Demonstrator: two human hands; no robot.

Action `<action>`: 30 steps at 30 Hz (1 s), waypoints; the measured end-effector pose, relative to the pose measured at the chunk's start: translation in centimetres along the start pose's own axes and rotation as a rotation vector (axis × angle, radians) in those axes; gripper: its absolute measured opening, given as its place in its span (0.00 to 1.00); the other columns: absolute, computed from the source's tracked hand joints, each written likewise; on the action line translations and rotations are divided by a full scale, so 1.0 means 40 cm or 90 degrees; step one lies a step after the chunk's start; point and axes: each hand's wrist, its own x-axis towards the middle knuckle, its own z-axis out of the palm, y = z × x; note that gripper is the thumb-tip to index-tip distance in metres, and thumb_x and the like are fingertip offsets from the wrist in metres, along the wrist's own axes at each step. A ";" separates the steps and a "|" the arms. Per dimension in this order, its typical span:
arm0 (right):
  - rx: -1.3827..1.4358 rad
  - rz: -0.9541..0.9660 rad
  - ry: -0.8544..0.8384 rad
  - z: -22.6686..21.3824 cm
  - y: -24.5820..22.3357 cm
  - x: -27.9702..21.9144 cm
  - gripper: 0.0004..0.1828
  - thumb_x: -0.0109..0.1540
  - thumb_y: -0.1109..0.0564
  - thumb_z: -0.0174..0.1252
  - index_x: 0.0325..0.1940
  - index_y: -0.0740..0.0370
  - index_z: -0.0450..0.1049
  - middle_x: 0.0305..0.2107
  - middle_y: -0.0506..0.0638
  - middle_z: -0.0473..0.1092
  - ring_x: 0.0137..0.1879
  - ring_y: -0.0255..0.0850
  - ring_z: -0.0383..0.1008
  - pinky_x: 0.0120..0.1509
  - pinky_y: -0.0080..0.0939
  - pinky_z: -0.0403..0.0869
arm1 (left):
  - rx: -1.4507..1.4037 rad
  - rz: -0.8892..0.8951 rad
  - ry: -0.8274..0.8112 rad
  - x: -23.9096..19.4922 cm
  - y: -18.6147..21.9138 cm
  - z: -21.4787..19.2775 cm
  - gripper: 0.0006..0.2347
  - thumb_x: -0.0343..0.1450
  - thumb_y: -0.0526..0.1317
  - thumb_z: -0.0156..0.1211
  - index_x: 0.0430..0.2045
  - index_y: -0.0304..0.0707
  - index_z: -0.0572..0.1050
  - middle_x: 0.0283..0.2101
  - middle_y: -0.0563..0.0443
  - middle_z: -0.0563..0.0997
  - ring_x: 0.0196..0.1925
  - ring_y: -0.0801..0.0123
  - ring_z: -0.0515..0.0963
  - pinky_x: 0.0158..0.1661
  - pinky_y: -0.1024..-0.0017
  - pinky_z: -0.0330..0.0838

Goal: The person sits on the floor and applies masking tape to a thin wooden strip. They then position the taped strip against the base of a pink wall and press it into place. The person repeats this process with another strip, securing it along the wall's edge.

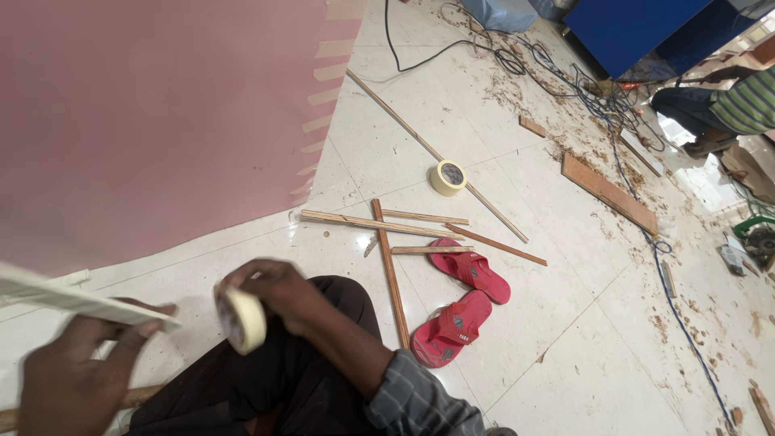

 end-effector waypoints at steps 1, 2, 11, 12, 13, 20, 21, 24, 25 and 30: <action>-0.005 -0.031 0.068 -0.039 -0.005 0.002 0.15 0.67 0.55 0.56 0.56 0.65 0.75 0.48 0.61 0.75 0.44 0.44 0.80 0.49 0.44 0.82 | -0.024 0.016 0.009 0.002 -0.012 -0.004 0.09 0.74 0.45 0.59 0.39 0.41 0.81 0.39 0.47 0.88 0.45 0.65 0.88 0.46 0.64 0.81; -0.010 -0.063 0.136 -0.091 -0.018 0.002 0.18 0.67 0.54 0.53 0.59 0.62 0.74 0.48 0.60 0.74 0.42 0.43 0.80 0.46 0.43 0.82 | -0.048 0.031 0.019 0.009 -0.031 -0.015 0.09 0.75 0.43 0.58 0.39 0.38 0.80 0.39 0.46 0.88 0.45 0.64 0.88 0.48 0.63 0.81; -0.671 -0.337 0.452 -0.620 0.023 -0.138 0.12 0.67 0.60 0.55 0.52 0.57 0.81 0.42 0.51 0.77 0.50 0.45 0.79 0.55 0.41 0.76 | -0.092 -0.147 0.025 -0.001 -0.373 0.054 0.15 0.79 0.46 0.55 0.49 0.33 0.82 0.41 0.32 0.85 0.51 0.50 0.85 0.59 0.51 0.75; -0.468 -0.269 0.422 -0.653 0.054 -0.152 0.14 0.67 0.60 0.53 0.54 0.59 0.80 0.43 0.52 0.76 0.52 0.45 0.77 0.57 0.42 0.75 | -0.089 -0.226 -0.001 0.001 -0.428 0.080 0.17 0.80 0.48 0.54 0.51 0.33 0.83 0.41 0.29 0.85 0.52 0.46 0.84 0.61 0.47 0.73; -0.264 -0.200 0.394 -0.682 0.087 -0.170 0.17 0.66 0.59 0.52 0.57 0.62 0.78 0.44 0.52 0.76 0.54 0.45 0.76 0.59 0.43 0.75 | -0.108 -0.205 -0.007 0.005 -0.485 0.103 0.19 0.80 0.50 0.53 0.51 0.32 0.82 0.41 0.28 0.85 0.54 0.45 0.83 0.63 0.47 0.72; 0.211 -0.110 0.388 -0.783 0.272 -0.224 0.21 0.69 0.55 0.46 0.57 0.73 0.75 0.49 0.56 0.76 0.58 0.48 0.75 0.62 0.52 0.74 | -0.142 -0.161 -0.078 0.028 -0.791 0.255 0.25 0.80 0.57 0.49 0.56 0.33 0.79 0.51 0.28 0.81 0.66 0.42 0.74 0.67 0.47 0.63; 0.130 -0.109 0.411 -0.786 0.284 -0.225 0.18 0.68 0.58 0.48 0.58 0.70 0.75 0.49 0.58 0.76 0.59 0.49 0.75 0.62 0.52 0.74 | -0.102 -0.169 -0.076 0.026 -0.801 0.269 0.25 0.81 0.57 0.49 0.57 0.33 0.79 0.52 0.27 0.80 0.67 0.40 0.72 0.66 0.46 0.62; -0.250 -0.128 0.444 -0.772 0.289 -0.225 0.20 0.66 0.66 0.49 0.61 0.61 0.76 0.51 0.62 0.76 0.60 0.53 0.76 0.65 0.51 0.73 | -0.164 -0.185 -0.051 0.004 -0.777 0.259 0.23 0.79 0.56 0.53 0.53 0.32 0.81 0.50 0.30 0.82 0.67 0.46 0.74 0.68 0.49 0.61; -0.468 -0.147 0.429 -0.762 0.283 -0.231 0.23 0.65 0.68 0.47 0.61 0.58 0.77 0.51 0.63 0.77 0.59 0.54 0.77 0.66 0.51 0.73 | -0.192 -0.191 -0.044 -0.003 -0.752 0.248 0.22 0.78 0.55 0.55 0.51 0.32 0.81 0.48 0.31 0.83 0.64 0.47 0.76 0.68 0.49 0.64; -0.996 0.087 0.333 -0.683 0.203 -0.217 0.37 0.57 0.67 0.53 0.70 0.45 0.68 0.55 0.68 0.71 0.59 0.62 0.72 0.59 0.58 0.72 | -0.085 -0.188 -0.027 -0.005 -0.540 0.163 0.17 0.77 0.52 0.58 0.45 0.37 0.84 0.40 0.36 0.86 0.51 0.54 0.83 0.64 0.50 0.71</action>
